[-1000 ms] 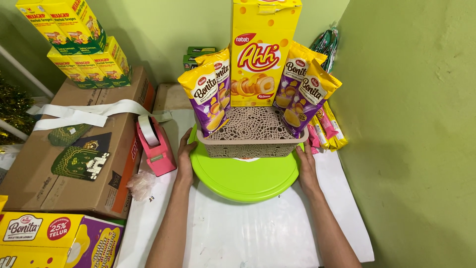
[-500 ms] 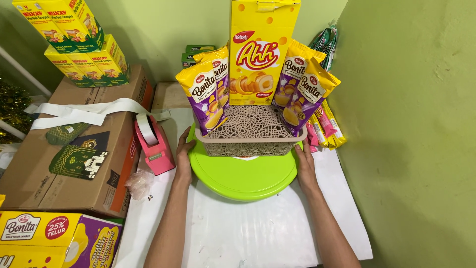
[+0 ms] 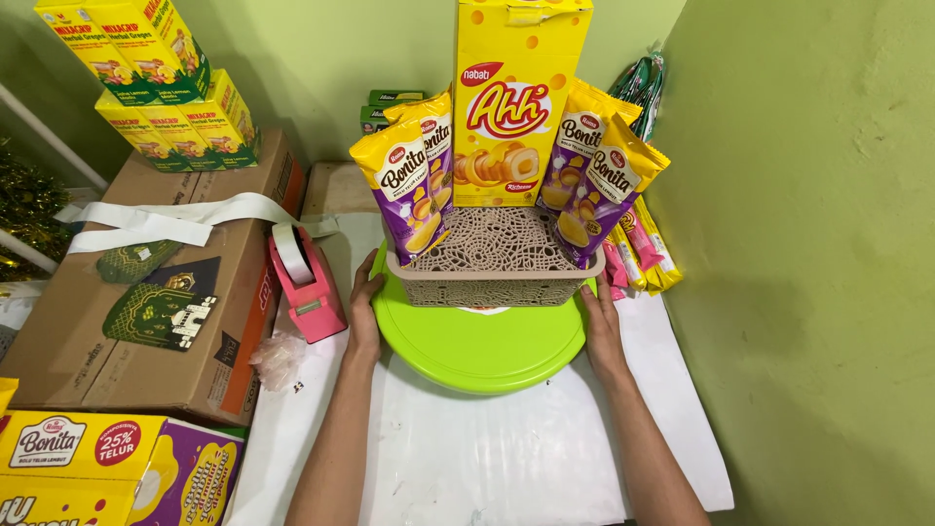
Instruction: The person arranges various packaged snacks, including Bonita crackers, Nabati Ahi cookies, and instant noodles, into a woven basket placed on a green rotating base. They carefully position the items to fit within the basket and adjust the arrangement throughout the process.
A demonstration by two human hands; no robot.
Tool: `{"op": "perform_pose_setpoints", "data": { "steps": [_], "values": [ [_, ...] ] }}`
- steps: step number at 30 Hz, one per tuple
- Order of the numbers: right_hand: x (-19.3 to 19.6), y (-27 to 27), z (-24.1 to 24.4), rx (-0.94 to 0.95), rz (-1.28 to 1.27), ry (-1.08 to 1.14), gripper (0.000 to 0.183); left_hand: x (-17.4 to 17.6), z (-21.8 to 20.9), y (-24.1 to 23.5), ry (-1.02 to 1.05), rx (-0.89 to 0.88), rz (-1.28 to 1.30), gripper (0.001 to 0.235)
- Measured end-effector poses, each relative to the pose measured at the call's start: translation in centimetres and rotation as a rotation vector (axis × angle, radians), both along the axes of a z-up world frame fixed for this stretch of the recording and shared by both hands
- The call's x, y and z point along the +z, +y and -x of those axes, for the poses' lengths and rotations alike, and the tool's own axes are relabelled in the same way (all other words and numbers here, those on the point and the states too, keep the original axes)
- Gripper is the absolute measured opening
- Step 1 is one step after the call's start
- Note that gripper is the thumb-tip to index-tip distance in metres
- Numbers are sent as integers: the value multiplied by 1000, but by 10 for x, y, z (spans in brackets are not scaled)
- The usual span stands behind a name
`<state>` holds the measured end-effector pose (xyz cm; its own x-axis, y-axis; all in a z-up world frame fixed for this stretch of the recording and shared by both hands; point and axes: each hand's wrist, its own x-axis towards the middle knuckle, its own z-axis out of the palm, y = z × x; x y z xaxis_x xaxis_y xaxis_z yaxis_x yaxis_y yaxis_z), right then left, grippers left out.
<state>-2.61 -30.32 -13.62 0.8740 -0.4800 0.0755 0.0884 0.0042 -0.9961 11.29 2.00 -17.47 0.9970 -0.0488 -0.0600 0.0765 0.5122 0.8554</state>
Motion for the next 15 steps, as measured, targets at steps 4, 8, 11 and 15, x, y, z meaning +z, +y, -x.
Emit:
{"op": "perform_pose_setpoints", "data": {
  "steps": [4,8,11,15],
  "values": [
    [-5,-5,-3,10,0,-4,75,0,1,-1,2,-1,12,64],
    [0,-1,-1,8,0,-19,72,4,3,-2,0,6,2,64],
    [4,1,2,11,-5,-14,72,10,8,-3,-9,6,-21,63],
    [8,3,2,7,-5,-10,72,4,3,0,-16,2,-12,62]
  ]
}}
